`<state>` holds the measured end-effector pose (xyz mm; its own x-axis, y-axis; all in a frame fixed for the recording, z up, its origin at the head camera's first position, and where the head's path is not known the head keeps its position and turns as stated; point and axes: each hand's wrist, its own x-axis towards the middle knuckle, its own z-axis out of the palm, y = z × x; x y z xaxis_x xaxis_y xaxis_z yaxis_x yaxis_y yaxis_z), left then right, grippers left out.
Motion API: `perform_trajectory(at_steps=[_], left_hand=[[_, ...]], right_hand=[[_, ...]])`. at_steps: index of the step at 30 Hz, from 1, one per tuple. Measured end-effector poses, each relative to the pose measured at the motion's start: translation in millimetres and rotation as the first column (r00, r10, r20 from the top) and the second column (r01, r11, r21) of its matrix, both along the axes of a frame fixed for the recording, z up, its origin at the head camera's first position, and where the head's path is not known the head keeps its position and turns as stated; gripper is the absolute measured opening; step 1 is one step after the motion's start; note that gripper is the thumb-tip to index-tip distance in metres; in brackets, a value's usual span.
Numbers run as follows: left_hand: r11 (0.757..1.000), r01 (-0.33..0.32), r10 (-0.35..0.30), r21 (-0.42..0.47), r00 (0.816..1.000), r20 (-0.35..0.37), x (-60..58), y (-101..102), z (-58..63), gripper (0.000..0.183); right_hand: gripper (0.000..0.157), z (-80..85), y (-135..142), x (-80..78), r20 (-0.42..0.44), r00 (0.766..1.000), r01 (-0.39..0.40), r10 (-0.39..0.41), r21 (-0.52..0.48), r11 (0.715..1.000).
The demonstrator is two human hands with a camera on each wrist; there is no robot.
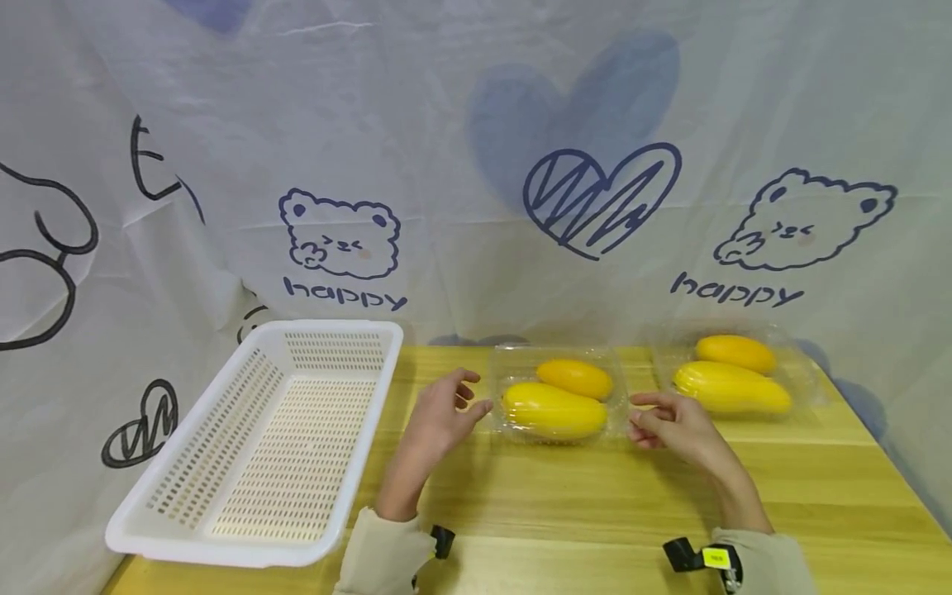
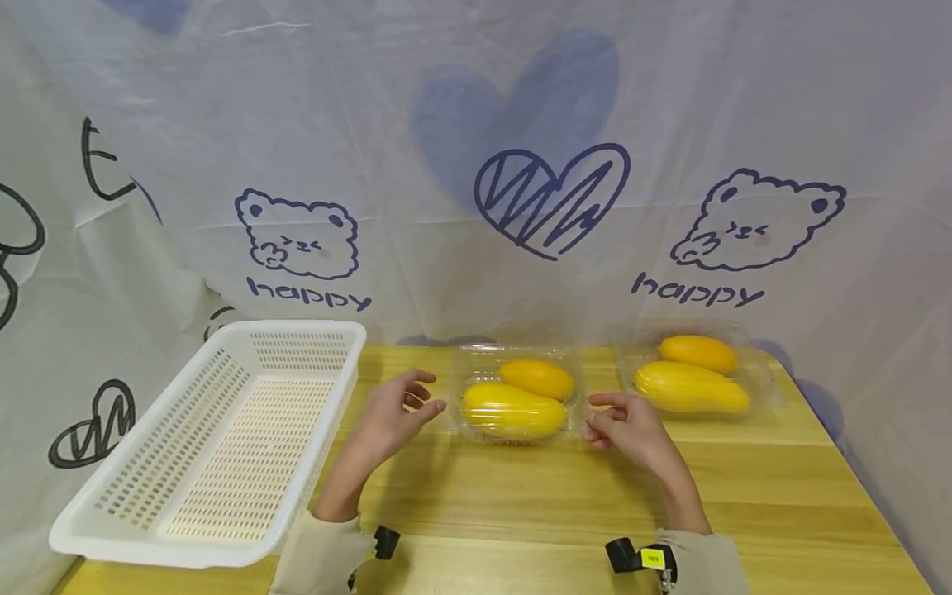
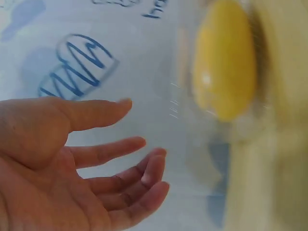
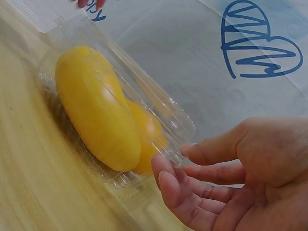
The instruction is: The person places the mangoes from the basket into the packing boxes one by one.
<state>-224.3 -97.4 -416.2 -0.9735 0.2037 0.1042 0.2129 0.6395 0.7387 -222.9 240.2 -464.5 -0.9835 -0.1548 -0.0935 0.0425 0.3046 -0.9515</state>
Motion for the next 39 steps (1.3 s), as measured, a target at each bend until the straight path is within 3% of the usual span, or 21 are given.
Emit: perform_trajectory(at_steps=[2,5,11,17,22,25,29,32,35,39], left_hand=[[0.999,0.038,-0.037,0.029,0.999,-0.031,5.6,6.5,7.4,0.030],[0.988,0.135,-0.136,0.078,0.991,0.005,12.4,20.2,11.8,0.022],[0.955,0.257,-0.268,0.144,0.961,0.061,19.0,57.9,-0.5,0.016],[0.913,0.274,-0.330,0.303,0.932,0.151,24.4,93.6,-26.9,0.022],[0.865,0.210,-0.338,0.455,0.915,0.221,27.3,115.9,-49.5,0.027],[0.794,0.096,-0.339,0.600,0.890,0.306,29.9,128.0,-60.3,0.031],[0.643,-0.111,-0.356,0.758,0.833,0.424,33.1,141.4,-71.7,0.030],[0.537,-0.262,-0.341,0.802,0.802,0.490,34.0,147.2,-76.7,0.026],[0.467,-0.365,-0.309,0.806,0.786,0.535,32.5,151.3,-79.0,0.025],[0.385,-0.454,-0.286,0.803,0.769,0.572,28.8,157.2,-79.4,0.024]], right_hand=[[0.044,0.0,1.2,0.5,0.001,1.000,-0.007,0.007,-0.012,1.000],[0.047,0.2,4.3,1.0,0.011,1.000,-0.011,0.011,-0.031,0.999],[0.051,1.2,12.9,2.4,0.047,0.999,-0.012,0.014,-0.038,0.999],[0.047,1.7,16.6,2.9,0.104,0.995,0.000,0.006,-0.051,0.999],[0.046,0.5,17.7,2.7,0.097,0.995,-0.010,0.016,-0.062,0.998],[0.045,-0.1,17.7,2.3,0.092,0.996,-0.011,0.017,-0.058,0.998],[0.045,-1.1,16.7,2.2,0.087,0.996,-0.010,0.014,-0.052,0.999],[0.044,-1.5,14.3,1.9,0.083,0.996,-0.013,0.017,-0.045,0.999],[0.043,-1.2,11.6,1.9,0.078,0.997,-0.017,0.019,-0.032,0.999],[0.042,-0.1,8.1,2.0,0.070,0.997,-0.012,0.013,-0.020,1.000]])
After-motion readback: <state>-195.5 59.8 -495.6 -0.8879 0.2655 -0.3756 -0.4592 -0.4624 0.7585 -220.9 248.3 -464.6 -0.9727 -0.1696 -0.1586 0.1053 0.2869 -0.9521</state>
